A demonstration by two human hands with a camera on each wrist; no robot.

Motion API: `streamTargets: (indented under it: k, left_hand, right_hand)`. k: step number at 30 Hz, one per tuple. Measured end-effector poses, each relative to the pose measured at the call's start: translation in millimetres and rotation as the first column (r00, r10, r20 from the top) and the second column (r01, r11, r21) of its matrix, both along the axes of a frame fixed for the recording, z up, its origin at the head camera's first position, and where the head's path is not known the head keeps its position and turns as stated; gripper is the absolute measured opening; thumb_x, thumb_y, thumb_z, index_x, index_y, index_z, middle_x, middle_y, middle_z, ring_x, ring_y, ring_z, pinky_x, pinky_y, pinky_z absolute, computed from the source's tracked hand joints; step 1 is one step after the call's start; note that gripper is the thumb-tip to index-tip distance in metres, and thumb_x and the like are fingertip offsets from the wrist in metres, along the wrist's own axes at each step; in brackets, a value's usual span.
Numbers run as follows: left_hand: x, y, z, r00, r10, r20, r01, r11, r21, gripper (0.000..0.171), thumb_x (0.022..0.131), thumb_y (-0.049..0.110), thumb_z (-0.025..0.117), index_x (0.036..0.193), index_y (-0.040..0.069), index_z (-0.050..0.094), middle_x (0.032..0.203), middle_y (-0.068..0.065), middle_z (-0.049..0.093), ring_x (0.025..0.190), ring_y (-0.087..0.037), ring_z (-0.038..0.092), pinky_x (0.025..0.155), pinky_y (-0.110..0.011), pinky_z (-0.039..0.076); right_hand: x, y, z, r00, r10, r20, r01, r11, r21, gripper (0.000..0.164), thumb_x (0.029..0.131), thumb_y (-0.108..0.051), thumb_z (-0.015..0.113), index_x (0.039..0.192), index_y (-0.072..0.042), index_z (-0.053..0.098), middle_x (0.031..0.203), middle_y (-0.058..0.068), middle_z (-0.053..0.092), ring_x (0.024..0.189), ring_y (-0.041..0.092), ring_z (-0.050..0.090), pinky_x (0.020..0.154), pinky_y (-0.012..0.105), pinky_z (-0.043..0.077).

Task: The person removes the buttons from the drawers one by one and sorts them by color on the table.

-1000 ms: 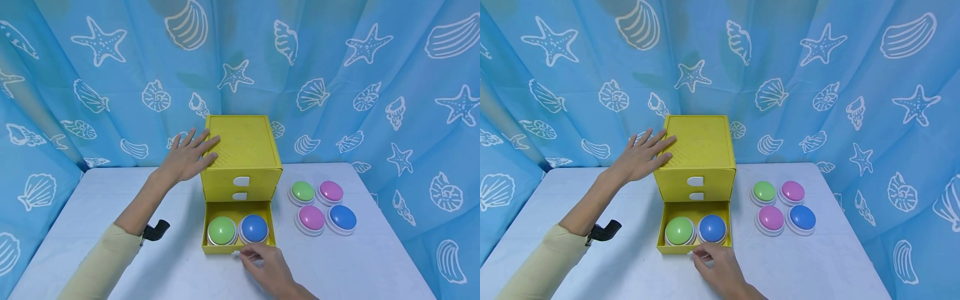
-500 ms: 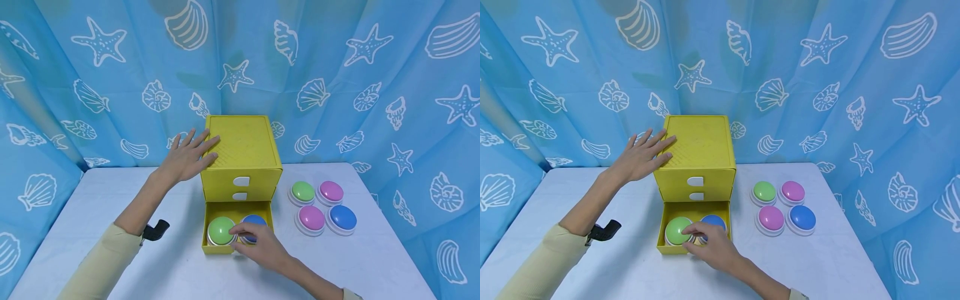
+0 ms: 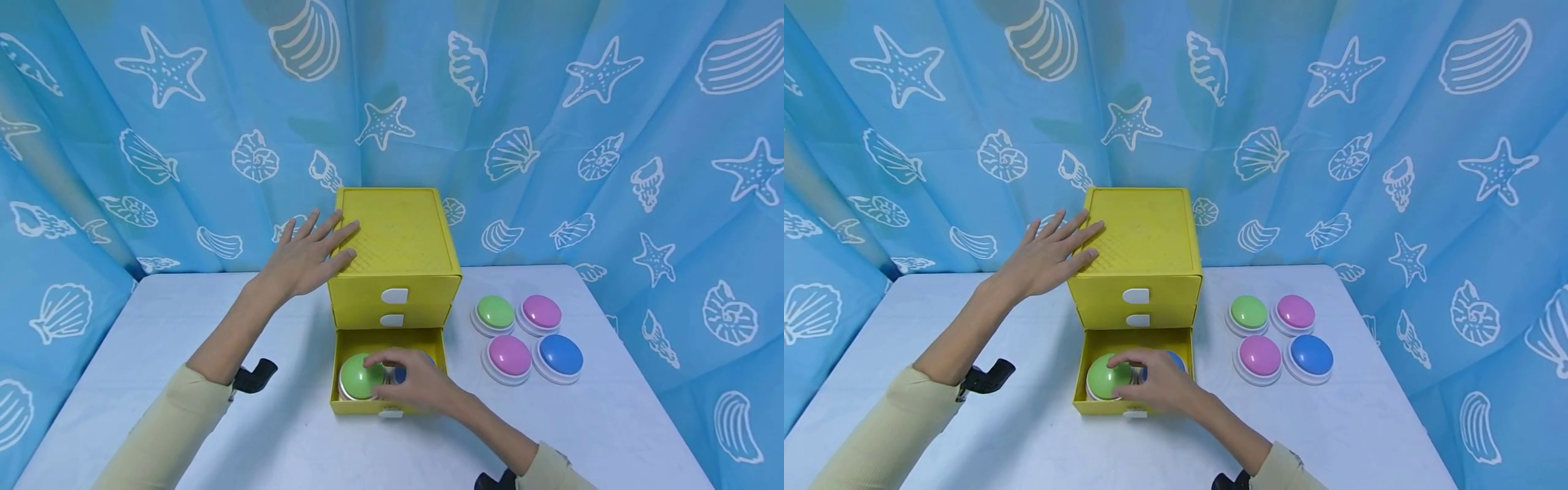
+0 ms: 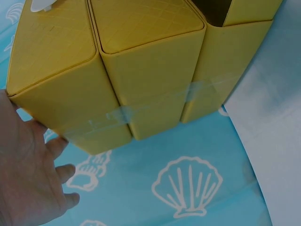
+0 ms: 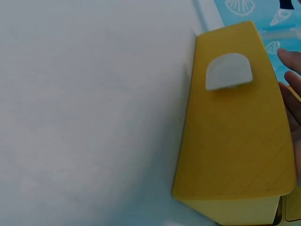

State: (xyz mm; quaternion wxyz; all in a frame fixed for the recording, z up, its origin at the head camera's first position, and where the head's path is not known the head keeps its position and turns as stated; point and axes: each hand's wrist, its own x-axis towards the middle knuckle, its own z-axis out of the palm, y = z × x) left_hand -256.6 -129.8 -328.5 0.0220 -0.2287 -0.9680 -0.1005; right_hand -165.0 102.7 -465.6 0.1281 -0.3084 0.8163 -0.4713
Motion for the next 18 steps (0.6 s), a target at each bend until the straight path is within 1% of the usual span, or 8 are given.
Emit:
streamTargets:
  k: [3, 7, 10, 12, 14, 18]
  left_hand:
    - [-0.2, 0.3, -0.1, 1.000, 0.000, 0.003, 0.000, 1.000, -0.001, 0.062, 0.093, 0.060, 0.019, 0.148, 0.031, 0.017, 0.153, 0.000, 0.006, 0.138, -0.031, -0.003, 0.105, -0.054, -0.008]
    - [-0.3, 0.3, -0.5, 1.000, 0.005, 0.009, -0.005, 1.000, 0.003, 0.062, 0.093, 0.061, 0.019, 0.148, 0.032, 0.017, 0.153, 0.000, 0.007, 0.138, -0.030, -0.004, 0.105, -0.054, -0.008]
    - [-0.1, 0.6, -0.7, 1.000, 0.006, 0.010, -0.006, 1.000, 0.007, 0.062, 0.093, 0.061, 0.020, 0.148, 0.031, 0.018, 0.153, 0.000, 0.007, 0.138, -0.030, -0.004, 0.105, -0.054, -0.008]
    - [0.1, 0.6, -0.6, 1.000, 0.007, 0.009, -0.008, 1.000, 0.007, 0.061, 0.093, 0.060, 0.020, 0.147, 0.031, 0.018, 0.153, 0.000, 0.007, 0.138, -0.030, -0.004, 0.105, -0.054, -0.008]
    - [0.2, 0.2, -0.4, 1.000, 0.005, 0.009, -0.005, 1.000, 0.006, 0.061, 0.094, 0.060, 0.020, 0.147, 0.031, 0.018, 0.153, 0.000, 0.007, 0.138, -0.030, -0.004, 0.105, -0.053, -0.008]
    - [0.1, -0.3, 0.1, 1.000, 0.005, 0.010, -0.005, 1.000, 0.005, 0.061, 0.094, 0.060, 0.020, 0.147, 0.032, 0.018, 0.153, 0.001, 0.007, 0.138, -0.029, -0.004, 0.105, -0.053, -0.008]
  right_hand:
    - [-6.1, 0.2, -0.8, 1.000, 0.019, 0.018, -0.020, 0.999, 0.031, 0.039, 0.079, -0.029, 0.073, 0.115, -0.017, 0.063, 0.109, -0.005, 0.062, 0.095, 0.020, 0.056, 0.083, 0.038, 0.047]
    - [-14.0, -1.1, -2.6, 0.998, 0.055, 0.026, -0.058, 0.992, 0.110, 0.045, 0.079, -0.036, 0.072, 0.120, -0.020, 0.060, 0.114, -0.010, 0.059, 0.099, 0.014, 0.053, 0.085, 0.032, 0.046]
    - [-18.6, -3.0, -4.8, 0.997, 0.079, 0.008, -0.080, 0.982, 0.173, 0.050, 0.078, -0.040, 0.072, 0.123, -0.024, 0.057, 0.118, -0.013, 0.055, 0.100, 0.009, 0.052, 0.083, 0.026, 0.046]
    - [-20.8, -5.1, -4.9, 0.995, 0.096, -0.014, -0.091, 0.973, 0.210, 0.052, 0.077, -0.041, 0.072, 0.124, -0.024, 0.056, 0.120, -0.014, 0.053, 0.100, 0.006, 0.051, 0.081, 0.024, 0.046]
    - [-23.1, -7.3, -4.4, 0.993, 0.112, -0.034, -0.101, 0.966, 0.237, 0.055, 0.076, -0.041, 0.073, 0.125, -0.024, 0.055, 0.122, -0.013, 0.052, 0.101, 0.006, 0.050, 0.081, 0.024, 0.046]
    - [-27.7, -11.1, -1.6, 0.987, 0.149, -0.055, -0.127, 0.951, 0.282, 0.060, 0.075, -0.040, 0.075, 0.127, -0.021, 0.053, 0.123, -0.011, 0.052, 0.104, 0.007, 0.049, 0.084, 0.025, 0.045]
